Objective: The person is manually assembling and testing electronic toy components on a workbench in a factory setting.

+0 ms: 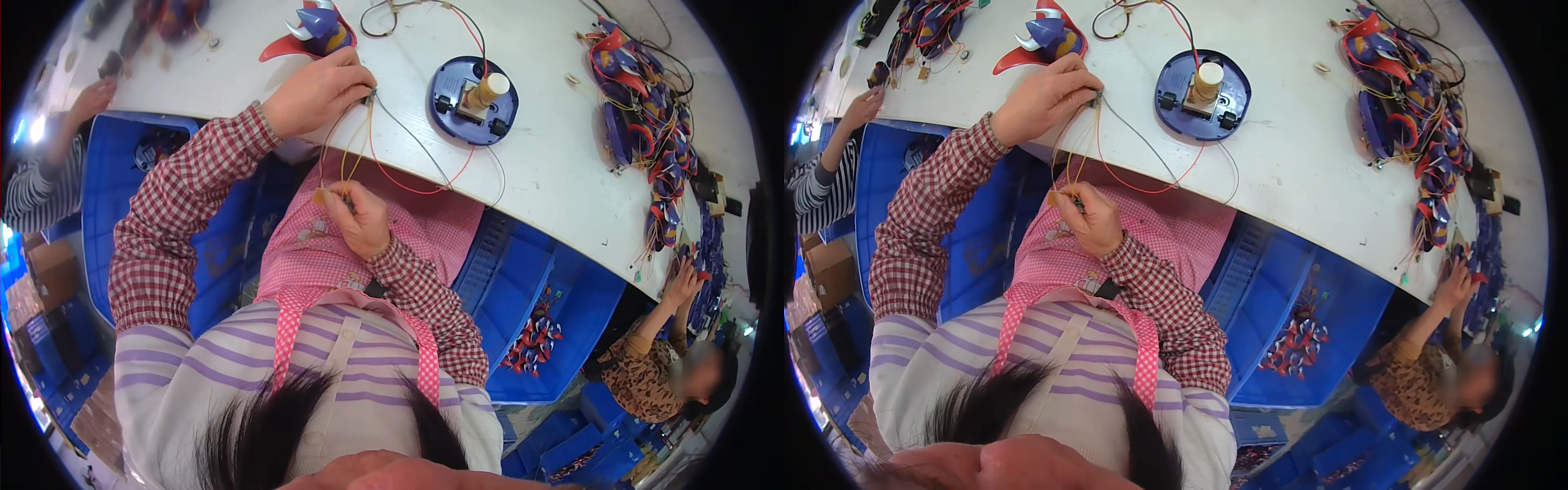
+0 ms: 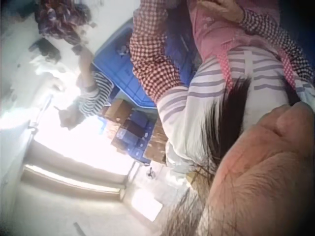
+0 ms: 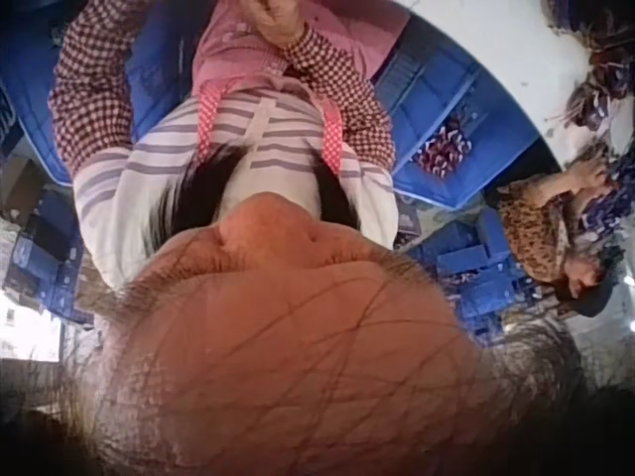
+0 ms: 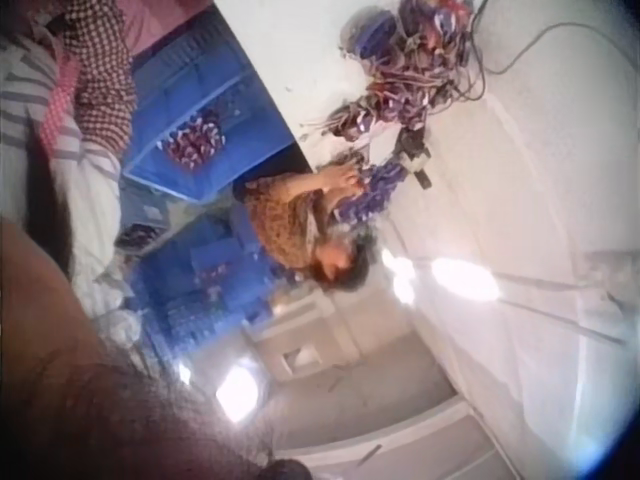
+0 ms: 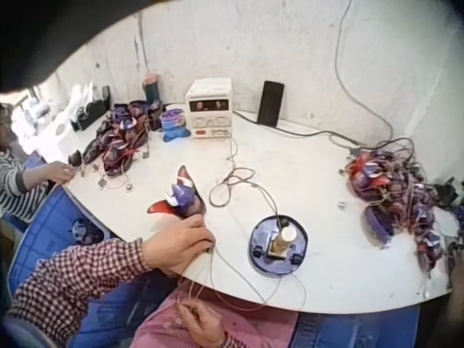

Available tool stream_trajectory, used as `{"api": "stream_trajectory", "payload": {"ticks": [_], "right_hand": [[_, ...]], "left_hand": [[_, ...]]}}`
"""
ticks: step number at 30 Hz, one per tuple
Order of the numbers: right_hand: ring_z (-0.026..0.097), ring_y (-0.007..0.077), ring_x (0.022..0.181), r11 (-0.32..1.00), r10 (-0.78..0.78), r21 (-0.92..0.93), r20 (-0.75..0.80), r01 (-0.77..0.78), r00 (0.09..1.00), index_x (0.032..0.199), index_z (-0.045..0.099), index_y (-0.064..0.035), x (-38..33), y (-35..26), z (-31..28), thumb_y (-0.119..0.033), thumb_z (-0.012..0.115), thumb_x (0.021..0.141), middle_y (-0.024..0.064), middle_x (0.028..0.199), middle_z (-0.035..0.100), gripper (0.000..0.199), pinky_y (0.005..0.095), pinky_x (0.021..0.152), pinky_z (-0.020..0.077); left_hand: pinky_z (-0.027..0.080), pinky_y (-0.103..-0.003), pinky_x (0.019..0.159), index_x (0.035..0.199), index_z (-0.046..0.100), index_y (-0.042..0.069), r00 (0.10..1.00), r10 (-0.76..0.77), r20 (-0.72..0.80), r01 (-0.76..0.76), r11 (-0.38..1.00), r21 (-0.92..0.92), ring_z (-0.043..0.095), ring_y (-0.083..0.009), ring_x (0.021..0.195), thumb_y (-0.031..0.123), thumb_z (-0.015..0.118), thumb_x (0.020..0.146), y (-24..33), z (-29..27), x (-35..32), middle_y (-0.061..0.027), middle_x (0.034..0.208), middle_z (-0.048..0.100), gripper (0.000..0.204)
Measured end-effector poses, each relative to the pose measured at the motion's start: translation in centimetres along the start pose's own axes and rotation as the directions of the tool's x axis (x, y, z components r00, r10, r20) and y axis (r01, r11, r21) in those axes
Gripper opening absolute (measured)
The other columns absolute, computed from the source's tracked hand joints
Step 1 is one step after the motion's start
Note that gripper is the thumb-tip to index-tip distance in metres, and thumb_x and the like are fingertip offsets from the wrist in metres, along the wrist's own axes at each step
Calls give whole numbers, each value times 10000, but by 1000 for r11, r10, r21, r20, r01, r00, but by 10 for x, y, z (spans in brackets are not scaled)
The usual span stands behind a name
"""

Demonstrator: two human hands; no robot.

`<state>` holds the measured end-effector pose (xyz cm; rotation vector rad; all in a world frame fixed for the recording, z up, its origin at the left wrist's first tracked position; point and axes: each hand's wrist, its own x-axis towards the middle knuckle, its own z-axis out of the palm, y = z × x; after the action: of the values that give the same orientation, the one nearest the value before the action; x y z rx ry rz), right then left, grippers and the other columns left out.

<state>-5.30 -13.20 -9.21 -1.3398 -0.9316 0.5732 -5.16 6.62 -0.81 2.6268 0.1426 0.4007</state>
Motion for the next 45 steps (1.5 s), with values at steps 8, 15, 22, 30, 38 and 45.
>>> {"api": "stream_trajectory", "payload": {"ticks": [8,15,22,30,38,45], "right_hand": [[459,64,539,990,105,87,43,-109,994,920,602,1,6,3,-2,-54,579,864,3,717,580,82,176,482,374],[448,49,521,948,233,201,90,-246,968,940,598,-6,-3,0,7,-70,570,880,-1,702,569,92,165,472,365],[441,39,513,962,195,164,155,-220,968,962,593,-15,-1,-9,23,-95,569,891,-4,693,563,110,159,467,362],[445,33,514,899,294,267,222,-348,930,978,591,-18,-1,-5,25,-122,566,901,-6,693,562,132,151,464,357],[446,30,514,860,345,309,234,-406,909,984,590,-19,-4,-7,23,-135,562,906,-8,696,563,143,146,463,351],[443,28,514,857,350,310,238,-412,906,990,591,-20,-5,-2,21,-138,563,907,-6,711,572,147,146,461,349]], "left_hand": [[399,-262,616,917,597,21,997,-59,58,66,989,-132,485,-159,671,97,555,862,-11,-3,4,-42,865,512,103],[396,-264,609,882,592,14,999,-38,-2,37,988,-152,482,-164,665,85,563,847,-17,-7,-10,-51,835,524,84],[398,-265,640,888,597,10,1000,-29,10,30,986,-163,485,-175,700,79,558,852,-18,-28,-25,-60,843,529,87],[398,-267,668,922,599,12,1000,-25,-16,20,970,-242,480,-178,725,81,552,864,-20,-31,-34,-62,837,524,102],[399,-269,672,935,596,9,993,59,99,-34,970,-241,478,-179,730,81,545,872,-24,-37,-31,-65,833,518,109],[400,-271,657,910,593,7,998,25,55,-17,989,-148,483,-183,725,85,564,857,-23,-28,-34,-62,822,533,99]]}}
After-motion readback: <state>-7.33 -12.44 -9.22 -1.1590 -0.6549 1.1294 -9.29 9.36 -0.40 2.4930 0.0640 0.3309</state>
